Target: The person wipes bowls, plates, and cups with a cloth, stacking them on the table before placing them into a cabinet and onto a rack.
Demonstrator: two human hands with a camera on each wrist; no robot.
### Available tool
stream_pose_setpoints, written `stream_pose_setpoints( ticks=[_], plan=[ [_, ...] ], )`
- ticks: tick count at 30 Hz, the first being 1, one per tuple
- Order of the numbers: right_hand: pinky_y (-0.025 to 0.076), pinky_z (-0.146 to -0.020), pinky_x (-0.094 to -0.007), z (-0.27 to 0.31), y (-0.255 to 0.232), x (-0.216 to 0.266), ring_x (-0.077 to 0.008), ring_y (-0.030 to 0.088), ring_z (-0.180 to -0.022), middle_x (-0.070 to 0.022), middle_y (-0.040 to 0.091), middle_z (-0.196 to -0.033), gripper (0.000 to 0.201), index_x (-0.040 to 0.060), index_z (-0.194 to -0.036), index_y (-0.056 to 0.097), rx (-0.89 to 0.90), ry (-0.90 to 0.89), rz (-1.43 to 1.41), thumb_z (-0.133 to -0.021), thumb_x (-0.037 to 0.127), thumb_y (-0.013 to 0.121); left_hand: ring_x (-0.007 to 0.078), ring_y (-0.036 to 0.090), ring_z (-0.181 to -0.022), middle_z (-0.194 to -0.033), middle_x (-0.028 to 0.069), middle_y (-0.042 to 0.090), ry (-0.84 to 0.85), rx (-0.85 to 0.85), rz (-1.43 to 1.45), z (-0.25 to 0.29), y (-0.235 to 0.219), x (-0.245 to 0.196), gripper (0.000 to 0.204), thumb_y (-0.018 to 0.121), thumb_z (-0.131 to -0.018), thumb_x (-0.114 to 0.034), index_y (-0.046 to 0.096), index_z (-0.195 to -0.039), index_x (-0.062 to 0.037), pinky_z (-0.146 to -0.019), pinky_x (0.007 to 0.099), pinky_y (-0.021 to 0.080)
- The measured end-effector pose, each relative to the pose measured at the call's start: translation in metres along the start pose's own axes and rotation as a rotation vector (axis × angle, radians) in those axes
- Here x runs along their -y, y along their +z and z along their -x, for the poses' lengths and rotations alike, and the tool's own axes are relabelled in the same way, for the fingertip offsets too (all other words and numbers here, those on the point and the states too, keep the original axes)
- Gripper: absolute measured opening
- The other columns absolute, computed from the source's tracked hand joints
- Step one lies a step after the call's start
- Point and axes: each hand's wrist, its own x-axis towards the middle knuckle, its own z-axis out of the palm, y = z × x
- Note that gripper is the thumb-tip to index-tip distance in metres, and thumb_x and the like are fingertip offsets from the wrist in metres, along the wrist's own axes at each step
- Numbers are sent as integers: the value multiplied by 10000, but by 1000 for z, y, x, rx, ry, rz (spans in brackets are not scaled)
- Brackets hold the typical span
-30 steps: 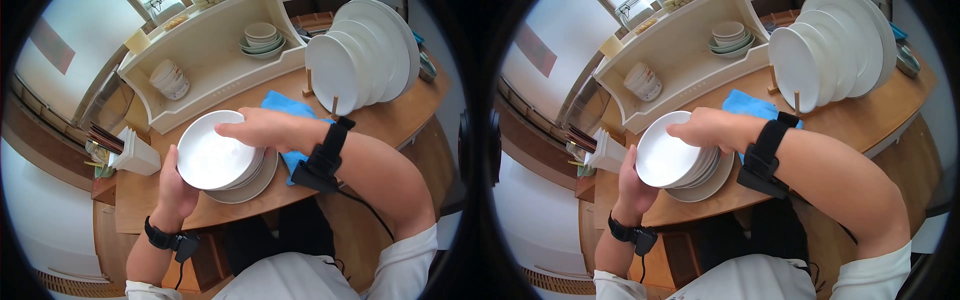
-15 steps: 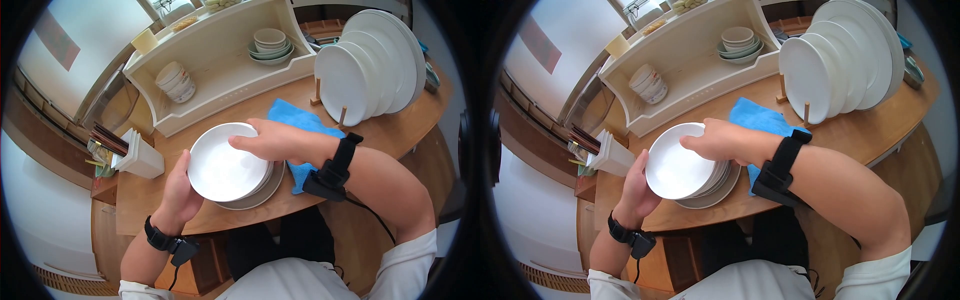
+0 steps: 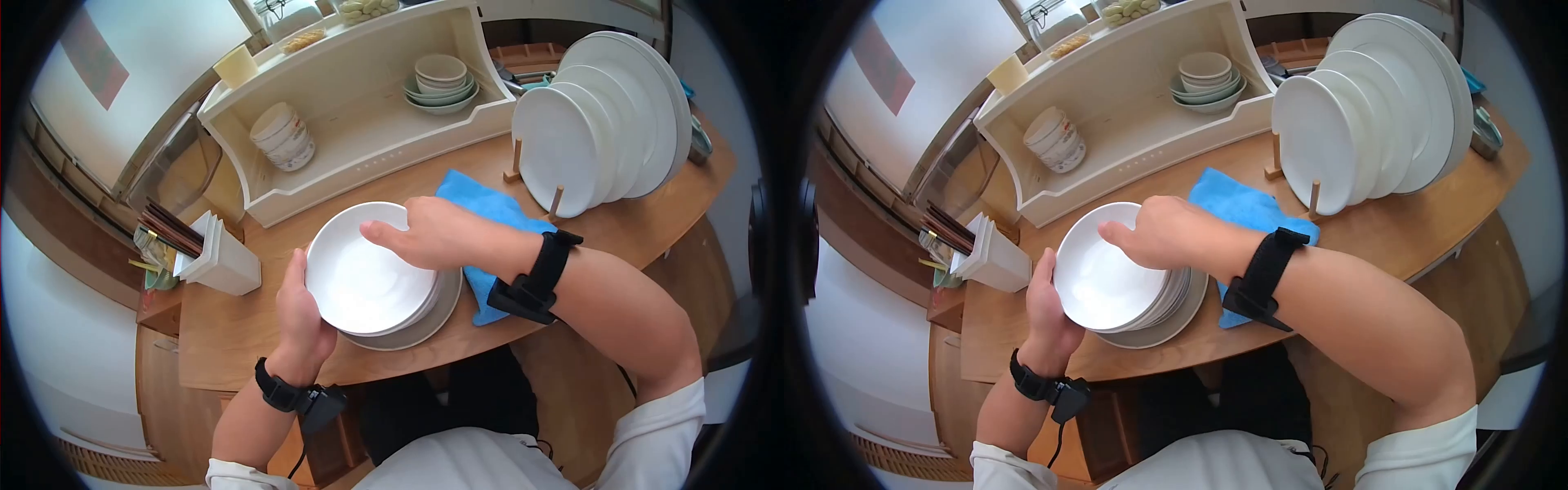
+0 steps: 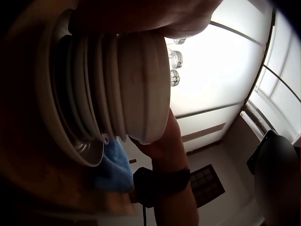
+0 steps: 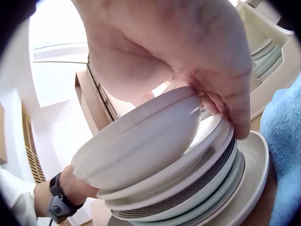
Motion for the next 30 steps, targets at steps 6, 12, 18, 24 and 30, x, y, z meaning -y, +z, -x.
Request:
stream_pose_setpoints(
  ticks=[6,12,18,24,30],
  plan=[
    [501,-673,-445,-11,0,13,-415,637,-730,-310,626,-740,904,-122,-726,658,0,-41,165,-896,705,336,228,569,-1099,-1210,113,587,-2,-14,29,3,-8,-3,462,303,-1031,-334,501,-1257,16,-962,368,434],
    [496,-816,-388,-15,-3,-3,-391,639,-927,-302,651,-945,779,-100,-1014,649,-36,5,70,-928,628,386,209,513,-1179,-1258,115,554,188,-20,-31,2,-19,8,451,299,-1035,-321,474,-1280,15,-1014,354,385],
    [524,-760,-379,23,-12,-19,-319,643,-931,-254,647,-1019,743,-96,-1237,516,-40,66,-28,-937,580,443,172,424,-1249,-1351,78,482,189,-121,-178,17,-53,10,458,348,-1027,-330,428,-1359,-24,-1051,371,324],
    [559,-730,-334,40,-11,2,-252,605,-964,-193,548,-1217,827,-27,-1409,343,95,307,-164,-926,643,387,184,412,-1253,-1415,59,414,-222,152,-74,31,-45,-10,551,293,-1018,-447,398,-1399,-63,-1033,394,336],
    [563,-765,-371,31,0,-5,-274,564,-1061,-187,491,-1296,832,16,-1434,316,234,401,-289,-928,677,296,181,421,-1236,-1409,86,426,-252,213,-97,19,-39,-10,624,248,-1010,-509,369,-1421,-55,-1019,398,353]
  ],
)
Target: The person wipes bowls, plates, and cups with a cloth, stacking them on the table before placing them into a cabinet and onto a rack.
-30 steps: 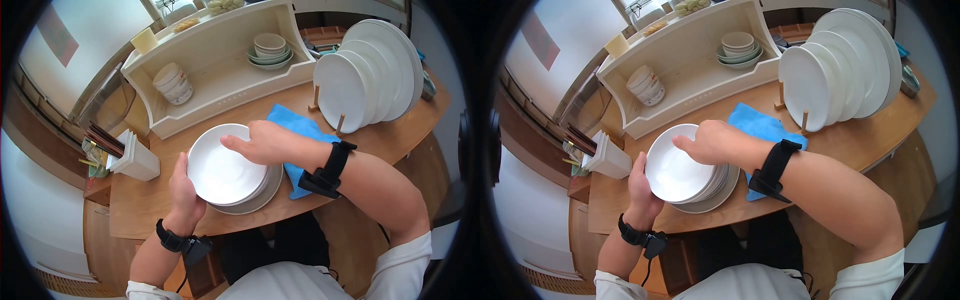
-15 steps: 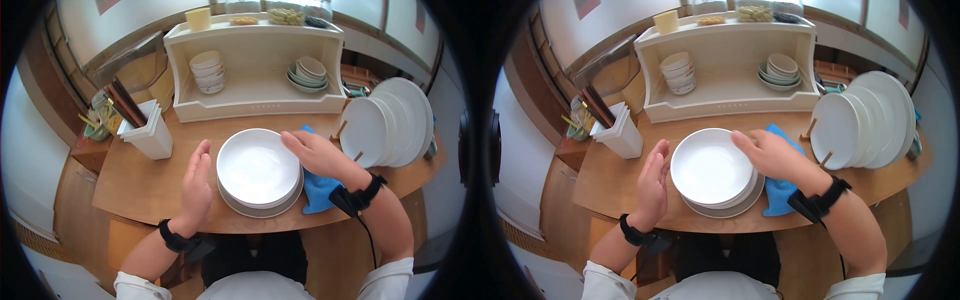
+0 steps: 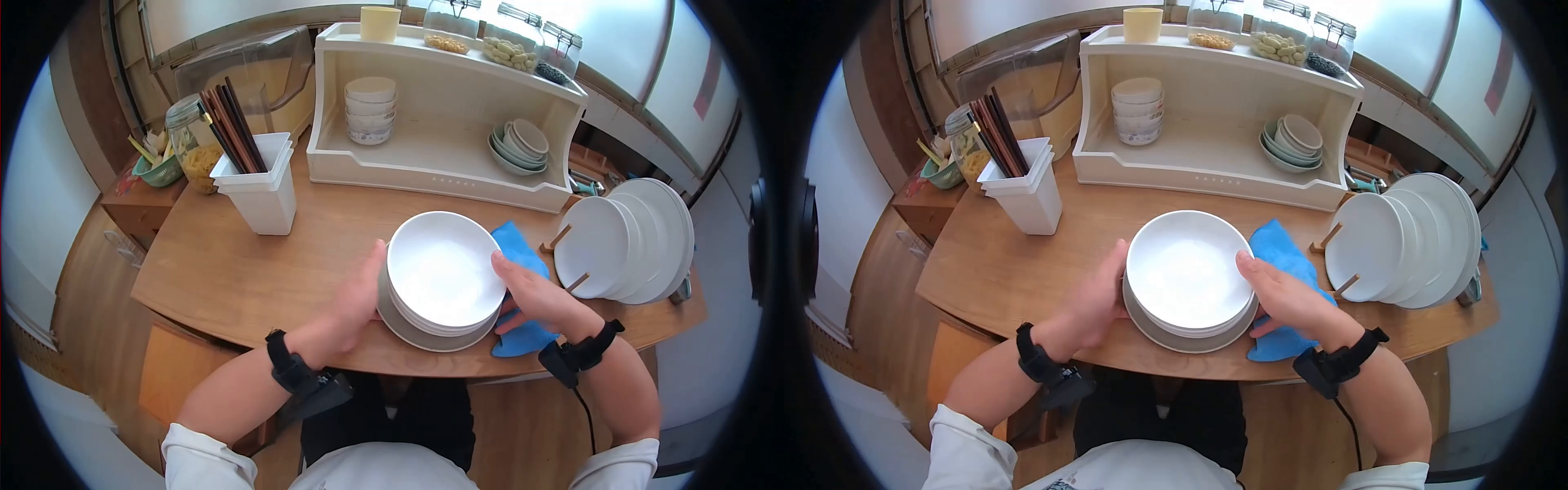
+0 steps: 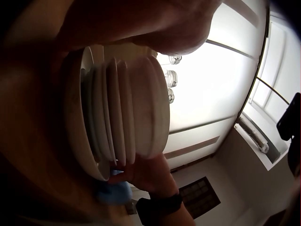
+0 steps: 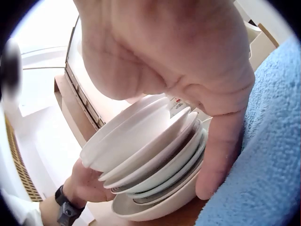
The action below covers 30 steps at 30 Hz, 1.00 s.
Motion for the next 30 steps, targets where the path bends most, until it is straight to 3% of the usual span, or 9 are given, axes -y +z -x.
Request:
stream_pose_setpoints(
  ticks=[2,5,9,12,14,20,23,30],
  plan=[
    [563,-773,-376,-3,1,0,-278,548,-1098,-184,486,-1306,827,26,-1444,292,16,23,-38,-932,676,273,185,449,-1202,-1369,89,472,108,-76,-235,-13,-1,13,640,223,-1005,-539,364,-1432,-85,-997,378,369],
    [561,-786,-382,0,8,6,-282,524,-1142,-184,475,-1315,807,46,-1464,240,-17,-38,27,-944,663,239,188,473,-1171,-1327,85,510,138,-144,-283,-13,5,12,642,225,-1001,-554,374,-1428,-97,-966,359,392],
    [552,-819,-414,0,10,8,-282,514,-1161,-181,476,-1319,804,54,-1465,237,-25,-15,56,-944,665,201,188,469,-1170,-1336,86,503,152,-143,-229,-14,0,14,656,243,-996,-563,365,-1428,-85,-965,349,389],
    [540,-844,-436,-4,3,0,-290,512,-1161,-179,467,-1329,800,46,-1458,250,15,-19,-39,-948,661,207,197,451,-1200,-1364,101,479,238,-42,-218,-14,-2,12,687,258,-989,-577,331,-1445,-68,-983,339,375],
    [528,-867,-455,-3,2,-4,-302,507,-1164,-182,440,-1353,793,37,-1452,260,52,-27,-165,-952,653,224,303,348,-1348,-1408,245,418,256,-137,-315,-18,-4,20,771,293,-988,-553,327,-1401,97,-1108,334,246],
    [529,-868,-443,-2,9,-6,-282,511,-1164,-187,466,-1331,767,37,-1452,265,-34,-42,-239,-961,627,272,363,314,-1369,-1431,289,369,399,-119,-362,-25,1,19,803,319,-978,-555,274,-1411,119,-1125,356,224],
    [534,-853,-435,2,15,-1,-269,512,-1166,-183,483,-1314,756,47,-1457,260,-39,-83,-152,-963,619,281,356,334,-1360,-1421,291,383,412,-204,-516,-19,9,10,762,320,-990,-517,278,-1408,120,-1120,357,240],
    [542,-823,-430,8,2,16,-264,505,-1183,-167,483,-1326,745,74,-1461,263,-33,-176,-142,-959,623,288,324,323,-1374,-1431,271,385,494,-143,-425,-45,5,1,719,298,-1004,-484,302,-1400,115,-1123,350,237]
  ],
)
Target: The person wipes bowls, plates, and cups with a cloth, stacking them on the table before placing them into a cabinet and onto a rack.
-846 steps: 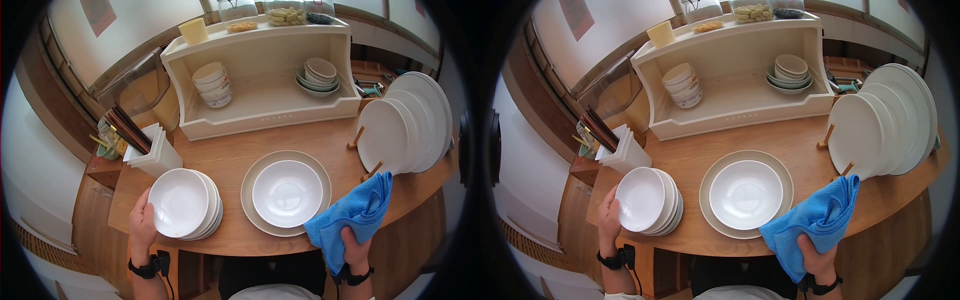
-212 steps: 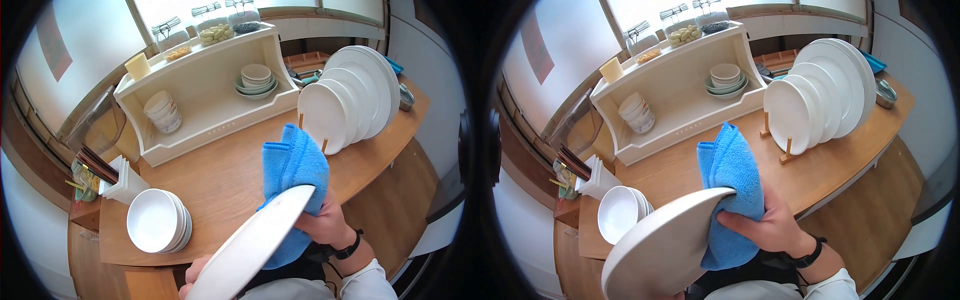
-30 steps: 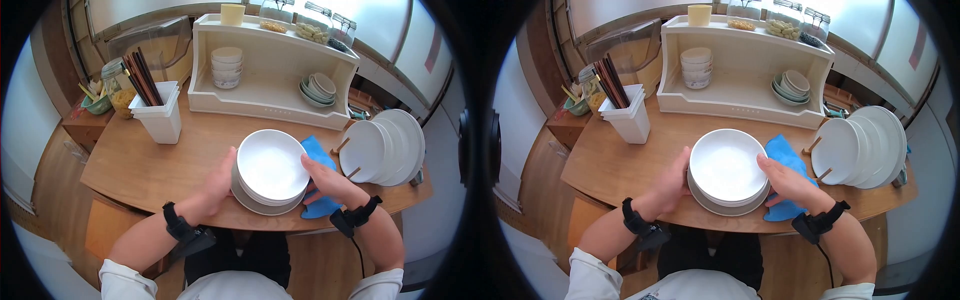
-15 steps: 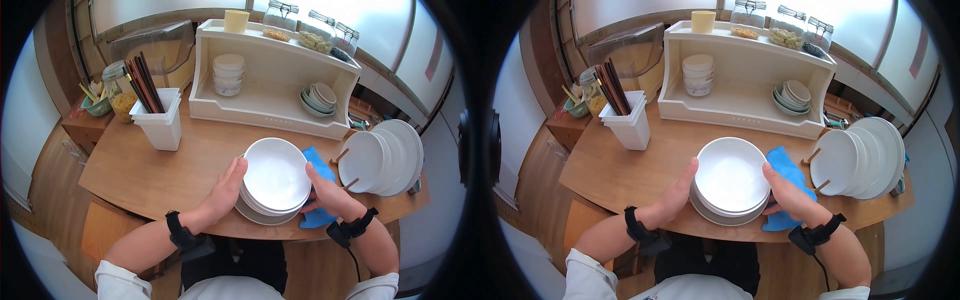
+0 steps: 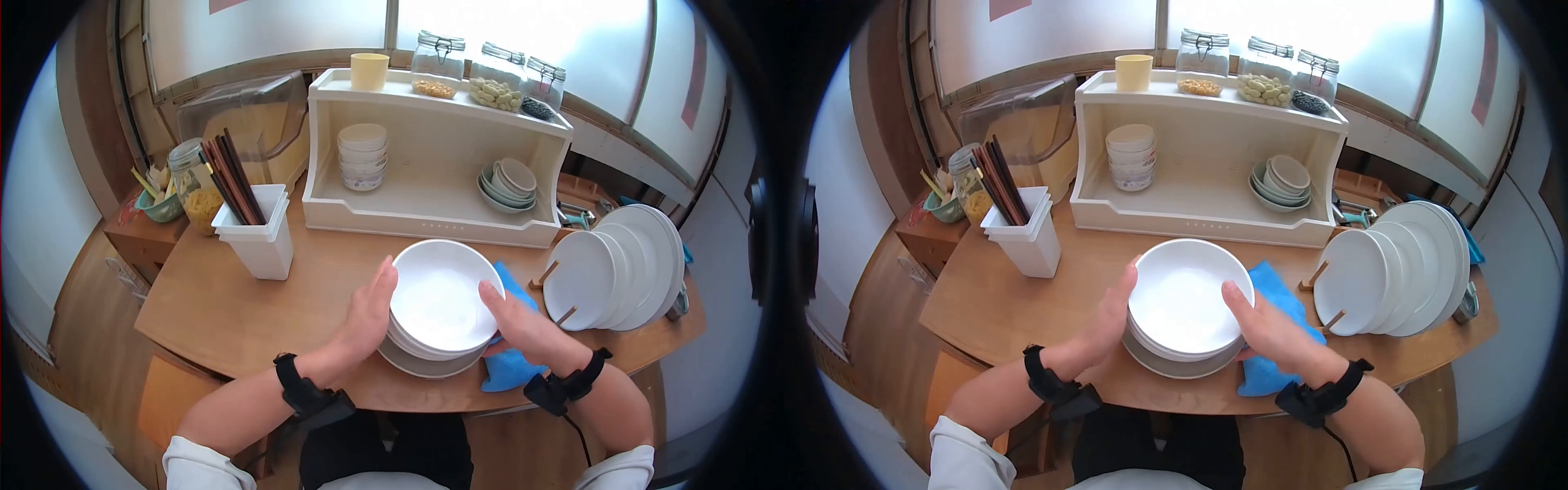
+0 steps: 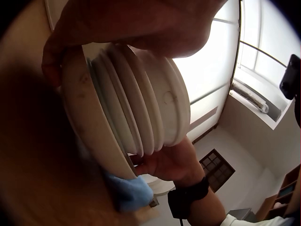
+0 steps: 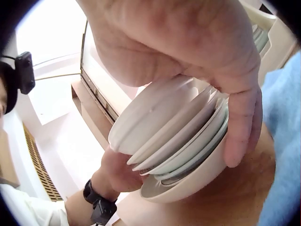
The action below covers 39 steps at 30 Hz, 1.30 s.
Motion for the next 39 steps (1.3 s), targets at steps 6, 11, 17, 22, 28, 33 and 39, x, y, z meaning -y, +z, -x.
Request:
stream_pose_setpoints(
  ticks=[6,11,17,22,28,33,39],
  plan=[
    [558,-771,-410,-27,-43,58,-268,582,-1076,-158,567,-1238,805,43,-1391,397,-62,-38,79,-926,687,266,208,322,-1343,-1474,109,364,-209,11,80,-66,-4,-48,731,276,-974,-583,307,-1460,-37,-1122,344,176],
    [565,-751,-380,-76,-77,94,-282,618,-1011,-171,552,-1269,835,6,-1349,448,-153,-27,52,-918,696,259,255,244,-1385,-1506,127,314,-196,7,45,-130,-1,-73,793,254,-939,-640,282,-1471,-52,-1143,450,87],
    [568,-741,-449,-166,-120,100,-351,611,-999,-203,533,-1262,882,-47,-1330,435,-197,-66,89,-903,712,292,256,152,-1426,-1550,100,238,-250,-39,107,-228,-6,-34,762,254,-937,-628,280,-1478,-91,-1136,472,91],
    [499,-889,-521,-215,-135,97,-411,382,-1309,-240,353,-1453,895,-41,-1429,304,-160,13,41,-913,689,269,223,215,-1408,-1523,95,303,-232,-89,161,-259,2,-25,710,270,-965,-574,308,-1465,-72,-1135,384,127],
    [458,-927,-539,-260,-137,74,-381,425,-1273,-227,389,-1429,903,-47,-1422,316,-106,29,-10,-910,695,270,209,287,-1376,-1499,101,348,-252,-142,187,-289,3,11,676,297,-983,-533,351,-1439,-36,-1128,319,153],
    [455,-916,-535,-285,-137,57,-358,450,-1245,-216,420,-1403,919,-39,-1421,318,-146,43,-27,-893,713,298,211,270,-1384,-1508,110,331,-242,-66,238,-303,2,27,697,308,-976,-545,325,-1454,-37,-1134,329,142],
    [479,-879,-518,-295,-136,53,-348,482,-1211,-233,451,-1360,927,-72,-1400,325,-194,36,-105,-891,702,337,230,283,-1378,-1499,130,341,-260,-132,93,-315,3,26,733,340,-965,-557,299,-1464,-22,-1128,313,154]
  ],
)
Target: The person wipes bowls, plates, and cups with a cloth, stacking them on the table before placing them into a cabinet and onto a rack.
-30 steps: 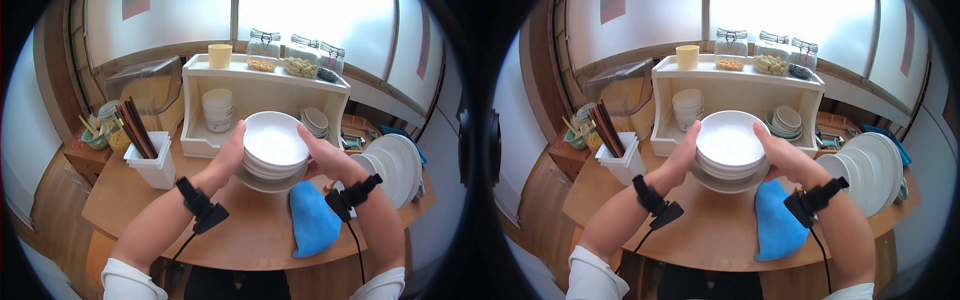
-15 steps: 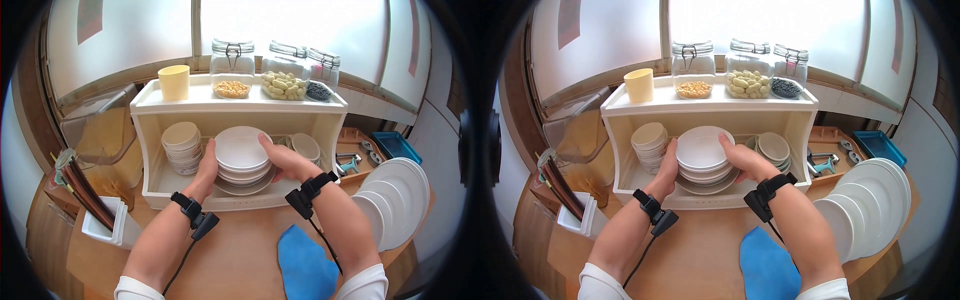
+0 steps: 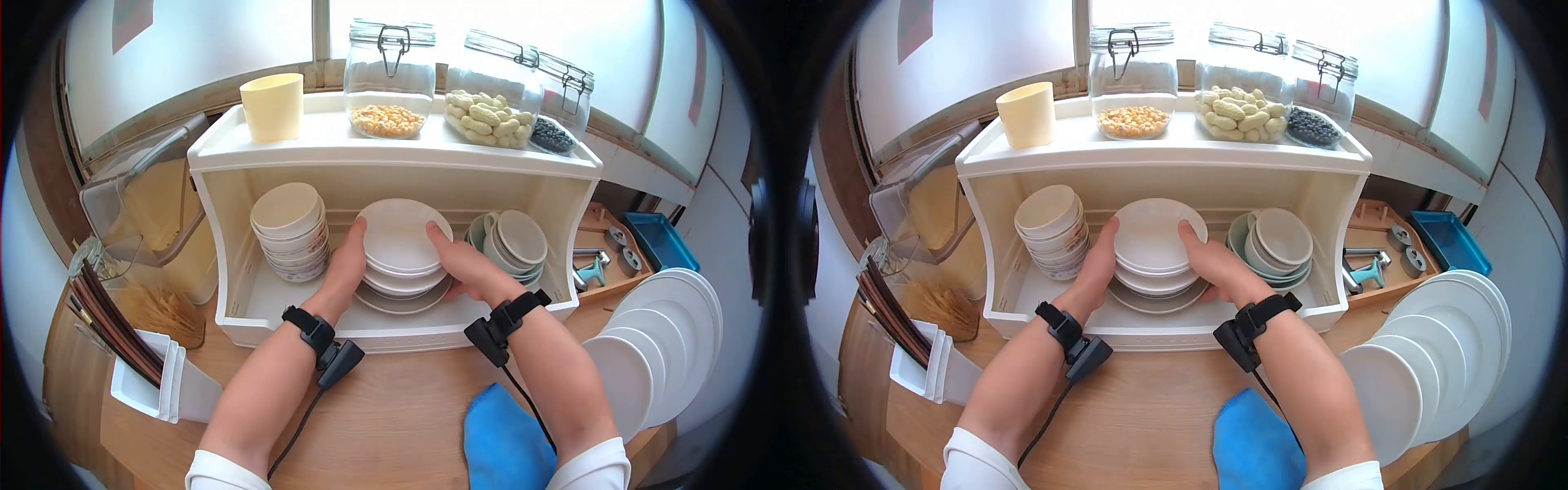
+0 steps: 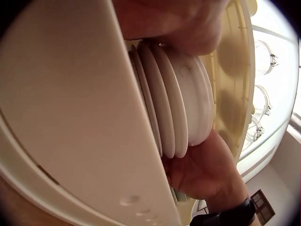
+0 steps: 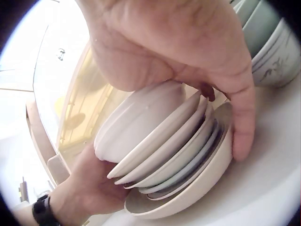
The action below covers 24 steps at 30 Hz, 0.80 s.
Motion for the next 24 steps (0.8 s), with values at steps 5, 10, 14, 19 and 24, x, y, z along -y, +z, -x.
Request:
stream_pose_setpoints(
  ticks=[5,10,14,19,24],
  plan=[
    [504,-832,-512,-13,0,-4,-346,513,-1170,-224,473,-1343,897,-65,-1396,336,-27,-5,21,-900,683,345,277,329,-1369,-1473,190,368,77,15,-26,-28,-8,22,746,316,-965,-554,315,-1444,18,-1110,323,221],
    [510,-828,-512,3,2,0,-370,488,-1204,-219,448,-1375,869,-51,-1414,315,-10,-36,-20,-913,657,351,355,338,-1347,-1417,245,415,148,-76,-90,-28,-5,27,723,291,-967,-538,384,-1392,39,-1111,365,224],
    [499,-868,-511,11,2,-1,-377,475,-1212,-214,379,-1429,835,-12,-1443,272,-55,-54,-14,-925,638,358,427,386,-1259,-1321,299,464,208,-150,-89,-17,0,33,636,279,-977,-449,451,-1310,65,-1074,414,266],
    [484,-911,-498,39,7,5,-395,471,-1190,-206,342,-1446,824,0,-1456,242,-60,-82,119,-930,613,397,482,407,-1154,-1215,357,473,351,-211,-192,9,0,37,499,306,-978,-297,477,-1239,91,-1014,472,300],
    [537,-816,-391,46,5,-9,-301,507,-1200,-218,448,-1368,779,-53,-1403,324,-247,-113,66,-924,544,467,445,396,-1233,-1289,325,453,553,-239,-219,73,7,26,509,427,-972,-300,427,-1298,90,-1067,457,283]
  ],
)
